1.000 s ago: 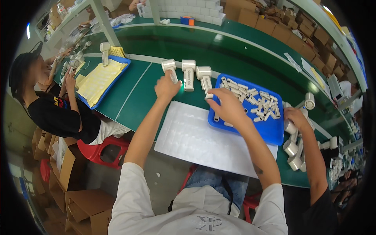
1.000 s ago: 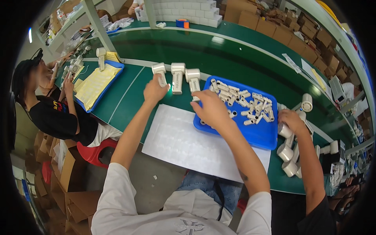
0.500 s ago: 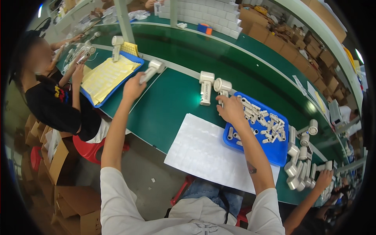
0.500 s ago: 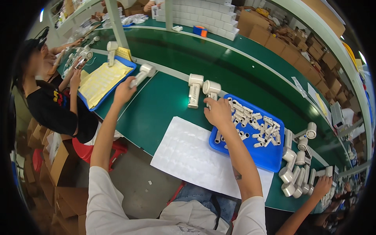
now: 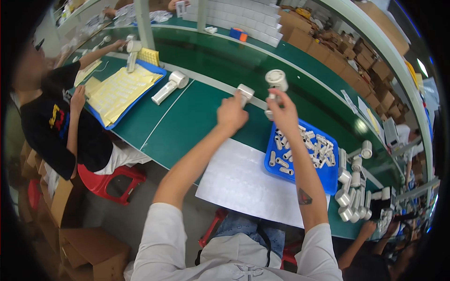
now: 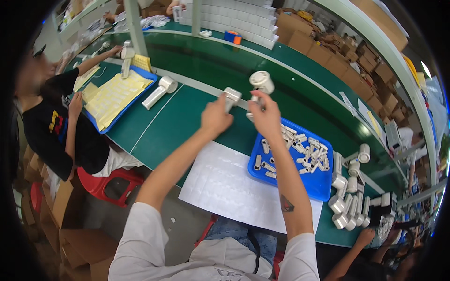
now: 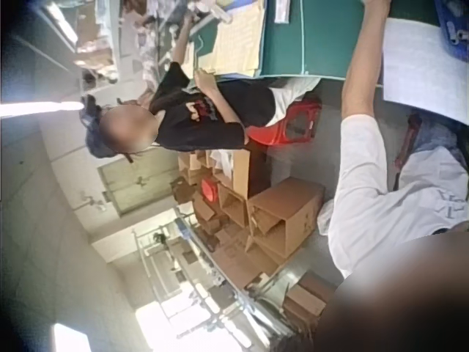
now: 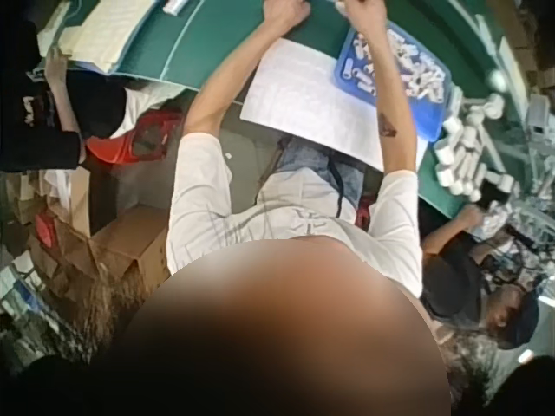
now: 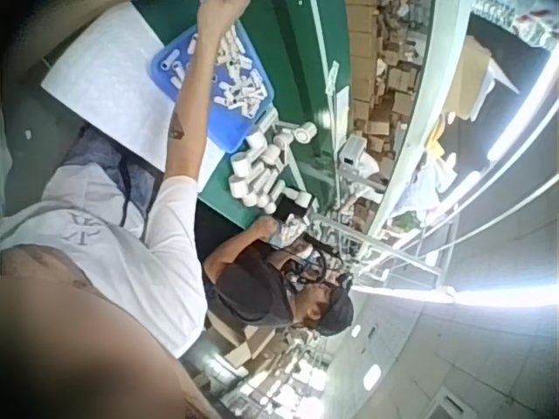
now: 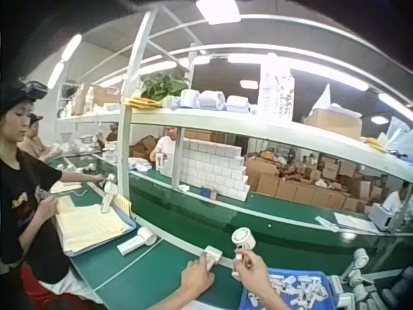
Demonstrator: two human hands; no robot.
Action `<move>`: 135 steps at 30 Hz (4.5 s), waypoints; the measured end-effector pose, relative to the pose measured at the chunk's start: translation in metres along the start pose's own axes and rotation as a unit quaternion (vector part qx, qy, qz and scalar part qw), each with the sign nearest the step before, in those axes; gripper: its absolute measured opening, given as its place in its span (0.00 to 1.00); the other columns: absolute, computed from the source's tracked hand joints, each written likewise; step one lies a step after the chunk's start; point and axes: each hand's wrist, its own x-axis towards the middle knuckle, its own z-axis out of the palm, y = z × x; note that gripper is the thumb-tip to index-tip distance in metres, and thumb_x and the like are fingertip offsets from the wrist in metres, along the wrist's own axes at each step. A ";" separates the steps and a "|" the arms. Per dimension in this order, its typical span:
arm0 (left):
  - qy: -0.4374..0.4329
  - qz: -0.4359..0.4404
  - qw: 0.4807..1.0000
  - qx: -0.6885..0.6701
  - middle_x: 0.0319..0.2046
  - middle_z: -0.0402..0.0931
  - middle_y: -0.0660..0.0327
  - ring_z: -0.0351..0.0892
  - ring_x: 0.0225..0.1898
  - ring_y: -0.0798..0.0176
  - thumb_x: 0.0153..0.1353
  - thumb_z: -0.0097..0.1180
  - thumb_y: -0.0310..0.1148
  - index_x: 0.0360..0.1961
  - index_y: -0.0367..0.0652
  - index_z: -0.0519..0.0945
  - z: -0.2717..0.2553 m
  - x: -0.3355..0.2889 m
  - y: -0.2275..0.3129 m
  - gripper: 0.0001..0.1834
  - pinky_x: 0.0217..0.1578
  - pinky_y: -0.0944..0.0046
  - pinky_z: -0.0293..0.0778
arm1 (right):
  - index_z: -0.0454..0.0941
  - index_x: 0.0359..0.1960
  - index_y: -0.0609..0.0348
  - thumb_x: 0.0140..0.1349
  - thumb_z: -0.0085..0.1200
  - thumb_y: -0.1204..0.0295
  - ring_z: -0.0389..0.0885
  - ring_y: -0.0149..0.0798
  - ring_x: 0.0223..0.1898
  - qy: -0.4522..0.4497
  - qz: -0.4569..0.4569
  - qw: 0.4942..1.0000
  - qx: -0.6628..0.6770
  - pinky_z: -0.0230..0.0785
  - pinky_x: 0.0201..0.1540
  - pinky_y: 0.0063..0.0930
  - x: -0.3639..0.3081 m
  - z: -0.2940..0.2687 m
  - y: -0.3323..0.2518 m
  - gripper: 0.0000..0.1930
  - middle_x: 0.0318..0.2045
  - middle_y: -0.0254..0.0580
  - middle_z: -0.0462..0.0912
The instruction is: The person assembles small white electronic devices at a factory workstation. They pick up a device body, insert a small white component into a port, and place the finished unit on the table. The person also handles sheets of adhesive labels and a blue tray of parts.
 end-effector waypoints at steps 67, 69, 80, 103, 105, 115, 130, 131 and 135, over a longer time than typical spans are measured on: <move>0.051 -0.027 0.950 -0.306 0.40 0.81 0.56 0.78 0.43 0.66 0.67 0.54 0.27 0.41 0.31 0.79 -0.055 -0.150 -0.088 0.09 0.51 0.68 0.71 | 0.80 0.47 0.60 0.61 0.53 0.61 0.82 0.50 0.48 -0.113 0.264 0.942 -0.175 0.71 0.54 0.39 -0.491 -0.078 0.255 0.19 0.46 0.52 0.83; 0.071 -0.026 0.960 -0.269 0.38 0.82 0.55 0.79 0.42 0.65 0.68 0.53 0.28 0.40 0.31 0.79 -0.056 -0.149 -0.088 0.09 0.49 0.67 0.72 | 0.80 0.49 0.56 0.60 0.51 0.56 0.77 0.55 0.54 -0.266 0.336 0.870 -0.245 0.68 0.58 0.42 -0.468 -0.059 0.269 0.22 0.48 0.55 0.81; 0.019 -0.075 0.982 -0.172 0.40 0.80 0.54 0.77 0.43 0.62 0.67 0.50 0.24 0.37 0.32 0.77 -0.074 -0.173 -0.087 0.06 0.50 0.65 0.70 | 0.80 0.49 0.56 0.60 0.50 0.55 0.77 0.55 0.54 -0.363 0.352 0.835 -0.219 0.68 0.58 0.41 -0.482 0.004 0.243 0.22 0.48 0.55 0.81; -0.169 -0.046 0.981 -0.087 0.41 0.80 0.50 0.80 0.37 0.59 0.50 0.67 0.52 0.54 0.33 0.75 -0.080 -0.115 -0.036 0.38 0.39 0.62 0.75 | 0.81 0.40 0.61 0.65 0.55 0.68 0.77 0.25 0.33 0.095 0.252 0.960 0.069 0.69 0.35 0.20 -0.382 -0.238 0.008 0.10 0.30 0.32 0.81; -0.143 -0.040 0.987 -0.060 0.40 0.80 0.50 0.80 0.37 0.58 0.49 0.67 0.54 0.54 0.33 0.75 -0.067 -0.104 -0.029 0.40 0.39 0.61 0.76 | 0.80 0.44 0.61 0.64 0.56 0.65 0.77 0.25 0.35 0.179 0.244 0.952 -0.035 0.71 0.35 0.21 -0.365 -0.258 0.030 0.13 0.33 0.30 0.81; -0.273 -0.301 0.909 -0.095 0.49 0.74 0.44 0.76 0.47 0.45 0.50 0.64 0.55 0.52 0.30 0.75 -0.095 -0.089 -0.009 0.39 0.41 0.38 0.78 | 0.82 0.34 0.70 0.54 0.62 0.56 0.82 0.38 0.22 0.125 0.346 0.910 -0.191 0.74 0.29 0.31 -0.328 -0.244 0.044 0.23 0.21 0.47 0.82; -0.195 -0.210 0.955 -0.079 0.36 0.79 0.53 0.80 0.36 0.57 0.48 0.67 0.53 0.38 0.30 0.81 -0.073 -0.096 -0.021 0.32 0.30 0.57 0.79 | 0.83 0.39 0.65 0.47 0.64 0.66 0.84 0.43 0.36 0.134 0.299 0.920 -0.212 0.75 0.42 0.32 -0.327 -0.254 0.059 0.18 0.32 0.48 0.84; -0.186 -0.225 0.951 -0.099 0.38 0.79 0.53 0.80 0.37 0.57 0.49 0.67 0.53 0.40 0.30 0.81 -0.077 -0.099 -0.022 0.33 0.30 0.56 0.80 | 0.83 0.39 0.65 0.47 0.64 0.67 0.84 0.43 0.36 0.131 0.302 0.920 -0.213 0.75 0.42 0.32 -0.326 -0.253 0.057 0.18 0.32 0.48 0.84; -0.177 -0.240 0.945 -0.134 0.43 0.78 0.54 0.79 0.41 0.57 0.50 0.67 0.53 0.48 0.32 0.80 -0.090 -0.106 -0.021 0.34 0.32 0.56 0.81 | 0.82 0.40 0.64 0.48 0.64 0.67 0.83 0.44 0.35 0.154 0.250 0.918 -0.267 0.75 0.41 0.34 -0.329 -0.248 0.058 0.18 0.31 0.48 0.83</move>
